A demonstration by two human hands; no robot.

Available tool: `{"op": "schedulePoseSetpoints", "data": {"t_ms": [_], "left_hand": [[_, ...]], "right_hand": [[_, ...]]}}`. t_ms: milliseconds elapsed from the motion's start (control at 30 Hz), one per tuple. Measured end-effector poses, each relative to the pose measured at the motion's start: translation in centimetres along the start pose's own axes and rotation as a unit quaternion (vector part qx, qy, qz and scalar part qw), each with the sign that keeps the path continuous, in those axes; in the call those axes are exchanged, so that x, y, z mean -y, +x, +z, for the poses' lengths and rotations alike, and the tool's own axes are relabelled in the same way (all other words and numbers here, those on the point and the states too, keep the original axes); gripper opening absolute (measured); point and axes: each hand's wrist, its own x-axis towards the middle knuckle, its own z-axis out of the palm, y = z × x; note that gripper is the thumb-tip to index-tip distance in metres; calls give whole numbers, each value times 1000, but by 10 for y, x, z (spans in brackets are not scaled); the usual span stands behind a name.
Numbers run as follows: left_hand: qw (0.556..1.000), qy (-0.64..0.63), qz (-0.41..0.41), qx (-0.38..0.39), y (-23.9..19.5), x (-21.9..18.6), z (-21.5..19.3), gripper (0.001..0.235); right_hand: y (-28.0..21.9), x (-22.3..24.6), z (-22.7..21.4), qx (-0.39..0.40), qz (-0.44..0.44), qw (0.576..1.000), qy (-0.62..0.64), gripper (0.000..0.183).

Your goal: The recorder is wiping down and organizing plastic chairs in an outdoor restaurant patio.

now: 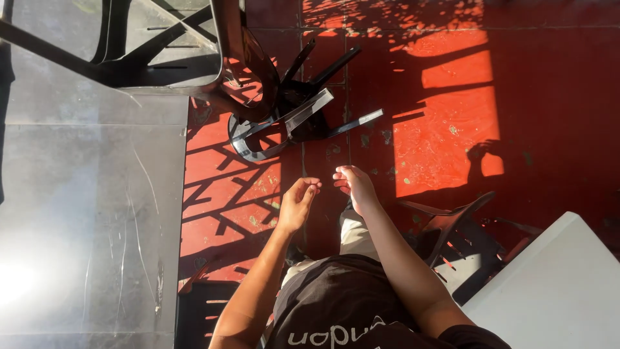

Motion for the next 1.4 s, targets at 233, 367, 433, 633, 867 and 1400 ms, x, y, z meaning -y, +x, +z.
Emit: {"op": "schedulePoseSetpoints", "data": {"t_ms": [233, 367, 433, 633, 867, 1400], "left_hand": [[994, 65, 68, -53, 125, -68, 56, 21], [992, 48, 74, -85, 176, -90, 99, 21], [993, 44, 61, -91, 190, -94, 113, 22], [991, 43, 27, -125, 240, -91, 108, 25], [976, 23, -36, -215, 323, -22, 51, 34], [833, -69, -82, -543, 334, 19, 139, 39]], "right_hand": [[88, 99, -35, 23, -92, 995, -29, 21], [149, 125, -58, 83, -96, 990, -62, 24], [182, 126, -62, 109, -87, 987, -79, 24], [285, 118, -37, 131, -57, 974, -174, 23], [361, 145, 45, 190, -68, 938, -281, 22], [549, 91, 28, 351, -162, 543, -746, 56]]}}
